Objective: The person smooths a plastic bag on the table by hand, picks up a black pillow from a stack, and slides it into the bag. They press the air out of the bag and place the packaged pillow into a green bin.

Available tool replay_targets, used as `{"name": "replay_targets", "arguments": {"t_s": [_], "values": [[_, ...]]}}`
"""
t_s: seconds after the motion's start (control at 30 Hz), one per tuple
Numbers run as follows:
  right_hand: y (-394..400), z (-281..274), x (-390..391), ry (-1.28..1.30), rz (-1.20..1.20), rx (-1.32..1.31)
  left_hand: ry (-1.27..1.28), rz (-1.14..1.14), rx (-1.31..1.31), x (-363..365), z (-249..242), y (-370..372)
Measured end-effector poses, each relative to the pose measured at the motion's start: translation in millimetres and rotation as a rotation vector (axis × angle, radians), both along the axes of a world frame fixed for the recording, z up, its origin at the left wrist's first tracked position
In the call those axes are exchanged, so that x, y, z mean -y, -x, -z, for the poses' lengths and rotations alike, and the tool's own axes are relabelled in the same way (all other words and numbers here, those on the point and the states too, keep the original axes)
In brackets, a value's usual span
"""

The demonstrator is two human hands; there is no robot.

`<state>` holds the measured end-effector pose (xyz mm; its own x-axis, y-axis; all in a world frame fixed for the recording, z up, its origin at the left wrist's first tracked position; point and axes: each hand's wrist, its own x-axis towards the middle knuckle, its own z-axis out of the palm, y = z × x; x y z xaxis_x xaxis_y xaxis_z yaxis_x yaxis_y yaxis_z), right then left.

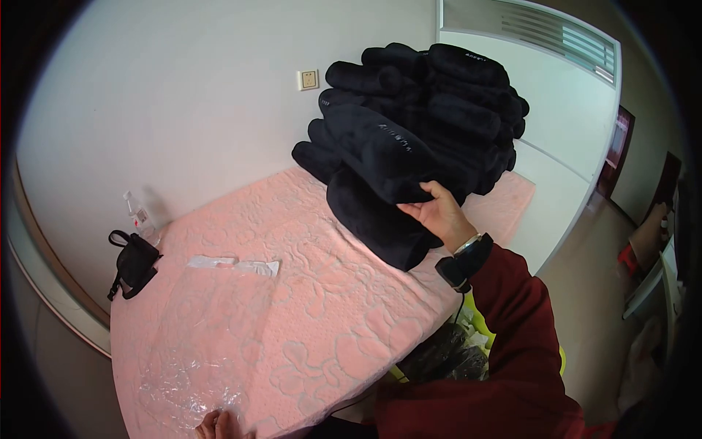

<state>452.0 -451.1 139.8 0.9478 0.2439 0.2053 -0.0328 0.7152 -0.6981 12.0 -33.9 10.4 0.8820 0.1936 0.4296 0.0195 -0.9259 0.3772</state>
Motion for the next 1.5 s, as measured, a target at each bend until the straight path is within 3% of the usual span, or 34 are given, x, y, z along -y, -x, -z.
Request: {"name": "replay_targets", "arguments": {"t_s": [0.07, 0.23, 0.3, 0.33, 0.4, 0.43, 0.5, 0.53, 0.57, 0.6, 0.67, 0.83, 0.93, 1.1, 1.3, 1.4, 1.43, 1.5], "values": [[26.2, 9.0, -37.0, 0.042, -0.228, 0.036, -0.011, -0.011, -0.013, -0.4, 0.0, 1.0], [102.0, 27.0, -117.5, 0.084, -0.51, 0.029, 0.082, -0.09, -0.236, -3.2, -6.0, 13.8], [134.4, 29.5, -143.2, 0.107, -0.619, 0.035, 0.048, -0.061, 0.026, 3.2, -6.1, 16.6], [150.1, 31.5, -154.1, 0.12, -0.667, 0.043, 0.042, -0.103, 0.019, 5.0, -10.6, 19.8], [183.5, 34.8, -174.2, 0.161, -0.719, 0.035, 0.418, 0.0, 0.116, 12.6, -18.2, 22.6], [200.8, 37.4, -183.9, 0.209, -0.729, 0.034, 0.418, -0.03, 0.123, 20.0, -22.3, 20.0], [232.9, 52.1, -206.0, 0.262, -0.76, 0.039, 0.953, 0.183, 0.368, 36.0, -30.2, 10.9], [248.8, 64.9, -220.0, 0.389, -0.716, 0.37, 1.214, 0.305, 0.499, 38.0, -30.7, 12.8], [262.2, 72.8, -231.0, 0.506, -0.653, 0.703, 1.212, 0.291, 0.512, 36.2, -29.2, 18.3], [274.8, 73.4, -237.0, 0.507, -0.668, 0.706, 1.334, 0.224, 0.571, 34.7, -26.9, 23.4], [293.9, 71.5, -244.8, 0.629, -0.763, 0.968, 1.574, 0.084, 0.687, 31.9, -20.5, 31.7], [306.5, 91.1, -266.8, 0.689, -0.572, 1.282, 1.389, -0.092, 0.797, -19.8, -12.0, 89.5], [302.7, 108.1, -272.0, 0.904, -0.254, 1.827, 1.271, -0.111, 0.822, -50.7, -13.2, 113.5], [290.0, 124.8, -286.0, 0.908, -0.247, 1.861, 1.189, -0.133, 0.757, -85.8, -4.6, 146.2], [290.9, 113.3, -275.0, 1.014, -0.278, 1.72, 1.137, -0.122, 0.718, -108.1, 4.6, 152.1], [289.7, 114.5, -275.3, 1.043, -0.251, 1.71, 0.821, -0.318, 0.663, -118.5, 10.8, 148.1], [289.7, 120.2, -275.5, 1.04, -0.243, 1.736, 0.825, -0.322, 0.651, -117.5, 14.0, 149.5], [286.4, 123.1, -274.7, 1.026, -0.237, 1.758, 1.17, -0.272, 0.784, -112.9, 7.1, 142.8]]}}
